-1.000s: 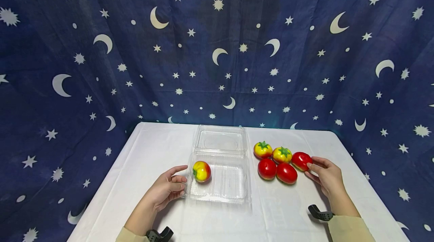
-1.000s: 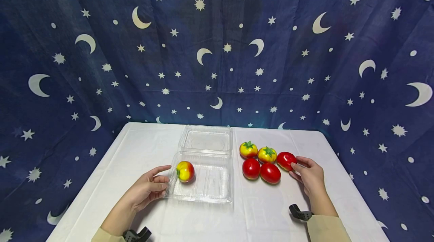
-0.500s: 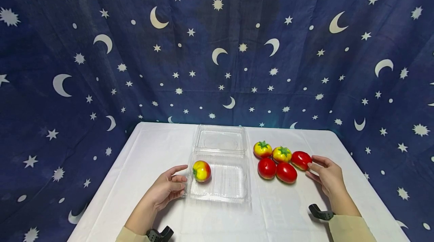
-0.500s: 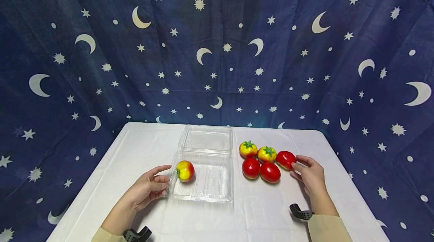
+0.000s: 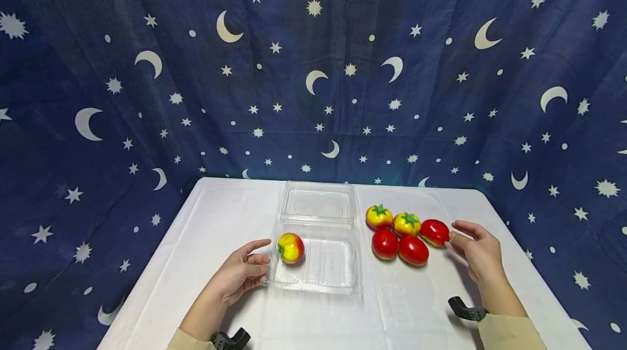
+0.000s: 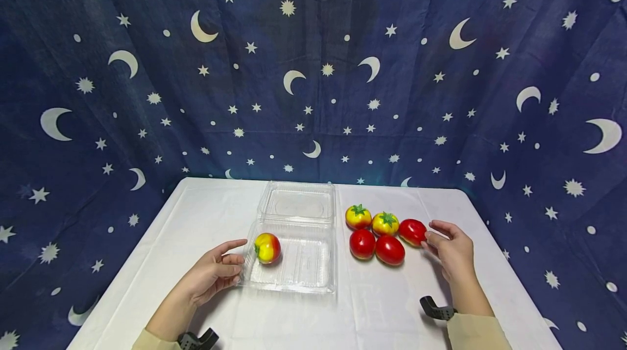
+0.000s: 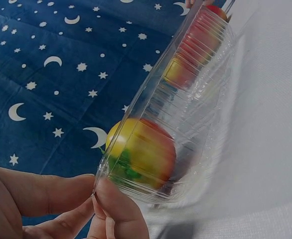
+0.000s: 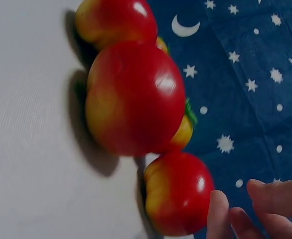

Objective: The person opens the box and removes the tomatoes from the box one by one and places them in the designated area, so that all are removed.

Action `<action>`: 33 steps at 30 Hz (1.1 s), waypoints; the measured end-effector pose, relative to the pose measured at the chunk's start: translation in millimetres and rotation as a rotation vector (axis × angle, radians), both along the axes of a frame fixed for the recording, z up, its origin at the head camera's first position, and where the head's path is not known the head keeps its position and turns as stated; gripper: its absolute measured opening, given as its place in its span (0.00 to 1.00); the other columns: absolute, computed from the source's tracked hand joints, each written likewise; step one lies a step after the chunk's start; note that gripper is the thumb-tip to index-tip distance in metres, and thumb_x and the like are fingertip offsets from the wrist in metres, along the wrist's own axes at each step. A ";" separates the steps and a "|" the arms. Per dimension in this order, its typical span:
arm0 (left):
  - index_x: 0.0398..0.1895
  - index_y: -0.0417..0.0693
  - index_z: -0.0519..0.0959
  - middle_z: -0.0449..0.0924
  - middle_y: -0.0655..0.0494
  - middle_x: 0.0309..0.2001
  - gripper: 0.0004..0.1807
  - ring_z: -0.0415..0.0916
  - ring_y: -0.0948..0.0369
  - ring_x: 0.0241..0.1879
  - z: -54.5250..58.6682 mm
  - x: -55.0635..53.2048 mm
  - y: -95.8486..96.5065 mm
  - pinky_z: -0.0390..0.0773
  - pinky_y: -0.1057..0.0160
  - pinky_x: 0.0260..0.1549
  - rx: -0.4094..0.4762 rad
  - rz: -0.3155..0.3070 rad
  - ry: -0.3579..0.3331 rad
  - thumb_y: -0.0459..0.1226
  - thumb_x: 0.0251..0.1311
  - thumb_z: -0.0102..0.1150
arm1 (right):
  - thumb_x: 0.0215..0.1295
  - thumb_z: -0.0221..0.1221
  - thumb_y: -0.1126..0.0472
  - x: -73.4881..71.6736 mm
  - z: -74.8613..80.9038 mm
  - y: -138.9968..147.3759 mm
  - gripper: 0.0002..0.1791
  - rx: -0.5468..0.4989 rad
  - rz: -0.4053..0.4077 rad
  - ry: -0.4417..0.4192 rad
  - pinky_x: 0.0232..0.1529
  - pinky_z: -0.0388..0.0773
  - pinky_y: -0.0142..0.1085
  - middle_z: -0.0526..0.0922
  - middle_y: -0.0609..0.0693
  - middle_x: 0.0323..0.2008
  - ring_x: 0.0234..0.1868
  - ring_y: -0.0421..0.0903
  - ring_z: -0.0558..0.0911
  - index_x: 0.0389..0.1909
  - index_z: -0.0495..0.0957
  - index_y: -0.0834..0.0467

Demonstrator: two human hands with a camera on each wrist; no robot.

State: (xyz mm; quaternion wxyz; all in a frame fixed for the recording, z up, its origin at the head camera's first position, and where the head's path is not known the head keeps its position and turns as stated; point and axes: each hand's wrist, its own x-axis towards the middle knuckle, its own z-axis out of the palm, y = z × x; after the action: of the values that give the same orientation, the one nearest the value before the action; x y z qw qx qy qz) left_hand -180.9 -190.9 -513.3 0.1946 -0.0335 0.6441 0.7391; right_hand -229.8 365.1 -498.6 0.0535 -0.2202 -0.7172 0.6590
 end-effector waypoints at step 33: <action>0.82 0.42 0.61 0.82 0.55 0.42 0.43 0.77 0.63 0.32 1.7 0.3 -1.1 0.84 0.66 0.33 -0.024 0.018 -0.009 0.23 0.62 0.61 | 0.74 0.65 0.67 13.4 43.9 -104.3 0.31 0.065 0.293 0.116 0.48 0.90 0.36 0.74 0.63 0.72 0.52 0.36 0.88 0.75 0.69 0.62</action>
State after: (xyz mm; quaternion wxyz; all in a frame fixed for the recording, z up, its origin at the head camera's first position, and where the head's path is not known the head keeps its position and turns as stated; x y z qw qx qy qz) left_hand -180.6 -192.0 -511.6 0.1904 -0.0449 0.6516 0.7329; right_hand -216.4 260.8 -454.7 0.0053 -0.0729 -0.7585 0.6476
